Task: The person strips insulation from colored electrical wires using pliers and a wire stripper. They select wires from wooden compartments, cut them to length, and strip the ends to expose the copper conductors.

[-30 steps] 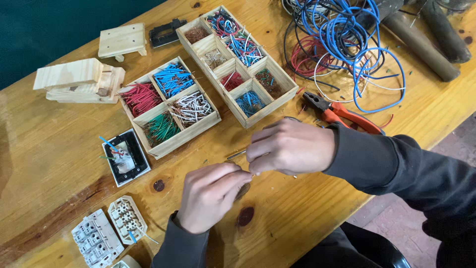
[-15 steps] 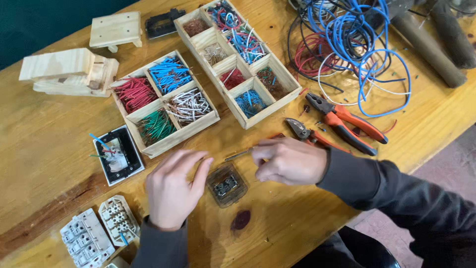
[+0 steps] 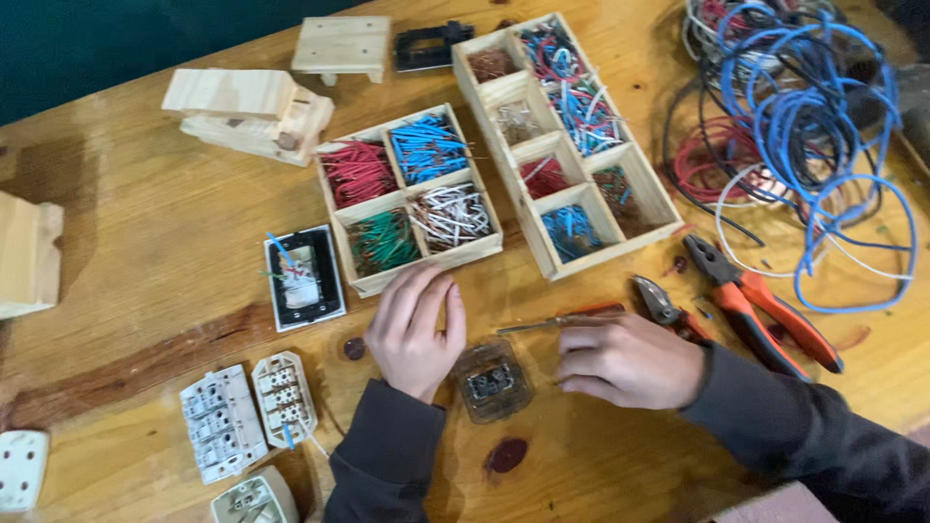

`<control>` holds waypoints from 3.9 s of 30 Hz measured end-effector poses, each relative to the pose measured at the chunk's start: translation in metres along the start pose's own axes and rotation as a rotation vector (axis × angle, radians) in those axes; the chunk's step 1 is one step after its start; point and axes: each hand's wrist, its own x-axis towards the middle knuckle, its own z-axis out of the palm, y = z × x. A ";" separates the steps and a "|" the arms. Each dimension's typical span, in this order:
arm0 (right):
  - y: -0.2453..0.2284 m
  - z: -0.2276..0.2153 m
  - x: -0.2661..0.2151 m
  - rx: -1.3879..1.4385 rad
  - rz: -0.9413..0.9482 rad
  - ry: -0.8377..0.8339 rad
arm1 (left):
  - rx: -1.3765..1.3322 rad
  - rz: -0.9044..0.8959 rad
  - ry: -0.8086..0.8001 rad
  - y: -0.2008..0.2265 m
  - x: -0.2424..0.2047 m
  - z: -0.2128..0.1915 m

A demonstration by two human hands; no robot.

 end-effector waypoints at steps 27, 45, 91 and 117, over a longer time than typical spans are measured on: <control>0.067 -0.026 0.187 -0.315 0.286 0.097 | -0.020 -0.117 0.099 -0.010 -0.002 0.005; 0.056 -0.028 0.218 -0.113 0.095 0.039 | -0.151 -0.106 -0.019 -0.015 0.005 -0.008; 0.080 0.022 0.258 -0.836 0.057 0.039 | -0.205 -0.225 -0.037 -0.020 -0.014 -0.001; 0.057 0.013 0.270 -0.545 0.077 -0.087 | -0.199 -0.217 -0.012 -0.020 -0.001 -0.006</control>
